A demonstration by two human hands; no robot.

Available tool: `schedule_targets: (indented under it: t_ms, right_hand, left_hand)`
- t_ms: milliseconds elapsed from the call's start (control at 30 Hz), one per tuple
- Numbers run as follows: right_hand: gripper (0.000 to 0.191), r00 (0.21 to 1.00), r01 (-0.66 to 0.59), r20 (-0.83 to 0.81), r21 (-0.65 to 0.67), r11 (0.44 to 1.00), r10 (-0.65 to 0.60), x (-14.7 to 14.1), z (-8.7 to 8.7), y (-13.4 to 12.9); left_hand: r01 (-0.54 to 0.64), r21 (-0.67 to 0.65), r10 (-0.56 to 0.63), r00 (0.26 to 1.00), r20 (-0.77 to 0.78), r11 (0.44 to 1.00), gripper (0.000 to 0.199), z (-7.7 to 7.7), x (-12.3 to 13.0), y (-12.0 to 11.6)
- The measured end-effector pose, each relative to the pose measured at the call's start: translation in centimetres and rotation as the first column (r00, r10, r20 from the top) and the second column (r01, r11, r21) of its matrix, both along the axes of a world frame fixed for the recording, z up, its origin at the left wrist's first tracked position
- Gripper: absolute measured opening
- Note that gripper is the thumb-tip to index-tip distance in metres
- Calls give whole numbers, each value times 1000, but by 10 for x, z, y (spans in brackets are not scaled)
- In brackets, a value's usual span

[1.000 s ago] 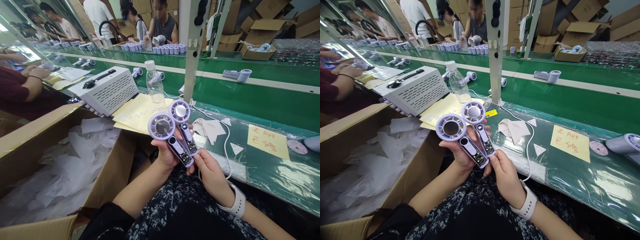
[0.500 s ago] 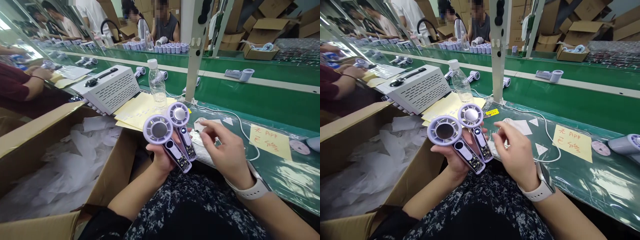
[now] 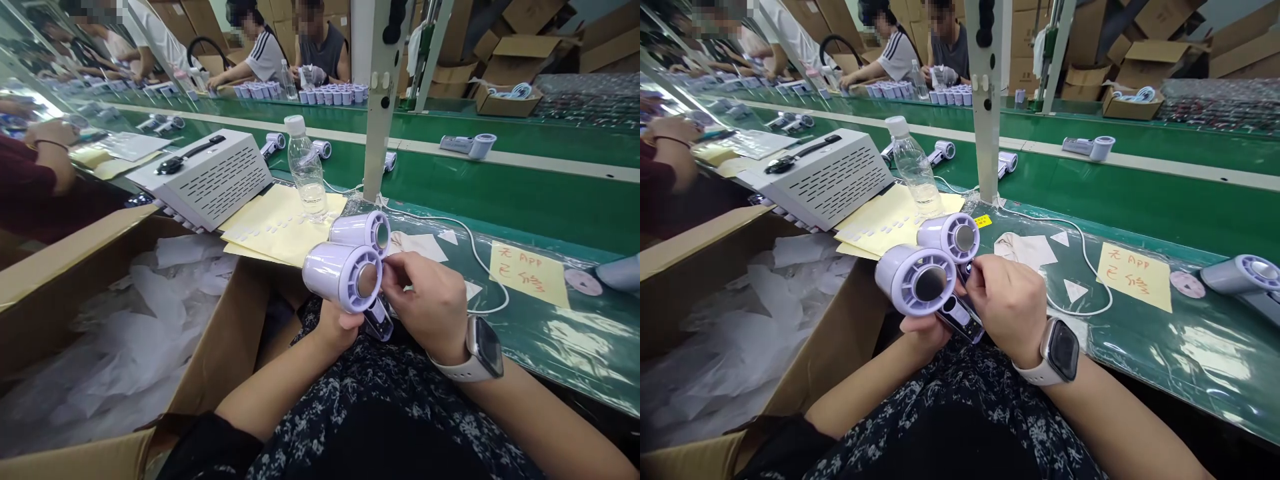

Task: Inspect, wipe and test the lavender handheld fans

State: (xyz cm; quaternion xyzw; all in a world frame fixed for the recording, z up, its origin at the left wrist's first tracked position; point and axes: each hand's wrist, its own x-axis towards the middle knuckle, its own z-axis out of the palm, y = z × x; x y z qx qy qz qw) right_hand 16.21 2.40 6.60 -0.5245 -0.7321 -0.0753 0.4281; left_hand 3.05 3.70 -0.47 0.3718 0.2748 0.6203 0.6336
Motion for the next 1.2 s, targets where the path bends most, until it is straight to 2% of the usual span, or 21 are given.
schedule_targets:
  t_ms: [67, 133, 200, 233, 333, 433, 567, 700, 833, 867, 933, 1033, 1067, 1100, 1133, 1167, 1200]
  right_hand:
    - [22, 997, -79, 13, 24, 997, 79, 2, 0, -3]
    - [19, 974, -221, -58, 4, 975, 221, 6, 1, -7]
    - [15, 899, -366, -282, -65, 929, 334, 11, 0, -11]
    - [13, 834, -422, -434, -104, 901, 341, 14, -1, -12]
    - [9, 580, -526, -794, -198, 827, 179, 21, -4, -9]
    - [8, 393, -609, -918, -212, 765, 58, 26, -6, -3]
    - [7, 277, -650, -961, -189, 736, -2, 31, -5, 0]
    - [13, 235, -655, -972, -176, 734, -23, 34, -5, -1]
    - [28, 257, -642, -966, -174, 747, -5, 36, -10, -1]
    - [35, 294, -638, -956, -193, 746, 5, 36, -12, 0]
    - [46, 450, -590, -892, -274, 759, 28, 36, -17, -1]
    - [51, 782, -453, -614, -441, 774, 108, 35, -26, -5]
    - [46, 859, -422, -484, -485, 766, 167, 34, -28, -7]
    - [36, 905, -402, -352, -519, 754, 240, 35, -30, -9]
    - [17, 921, -389, -228, -549, 740, 315, 36, -30, -11]
    - [9, 913, -386, -126, -575, 721, 389, 39, -30, -11]
    - [31, 892, -391, -57, -598, 700, 449, 43, -29, -10]
  left_hand:
    - [-2, 76, 1, 1000, 17, 997, 74, 15, 4, -2]
    - [35, 92, -42, 996, 77, 995, 71, 30, 5, -3]
    - [103, 47, -109, 980, 164, 994, 69, 41, 4, -2]
    - [138, 9, -137, 970, 201, 990, 69, 45, 3, -2]
    - [196, -83, -170, 952, 255, 977, 71, 50, 0, -1]
    - [232, -88, -202, 943, 264, 969, 72, 48, 0, 0]
    - [242, -75, -213, 937, 276, 967, 69, 45, 2, 2]
    - [241, -82, -216, 946, 240, 967, 69, 44, 4, 3]
    - [206, -69, -192, 966, 172, 976, 70, 42, 5, 4]
    - [201, -69, -188, 969, 163, 977, 70, 42, 5, 4]
    - [197, -69, -185, 970, 156, 978, 70, 41, 4, 5]
    - [179, -73, -166, 974, 155, 981, 69, 39, 0, 8]
    - [167, -74, -155, 977, 146, 983, 69, 38, -3, 9]
    - [146, -75, -136, 982, 130, 986, 68, 37, -5, 10]
    - [122, -76, -114, 988, 108, 990, 68, 35, -8, 12]
    - [98, -76, -91, 992, 84, 992, 67, 34, -12, 14]
    - [73, -73, -69, 996, 60, 995, 67, 33, -15, 15]
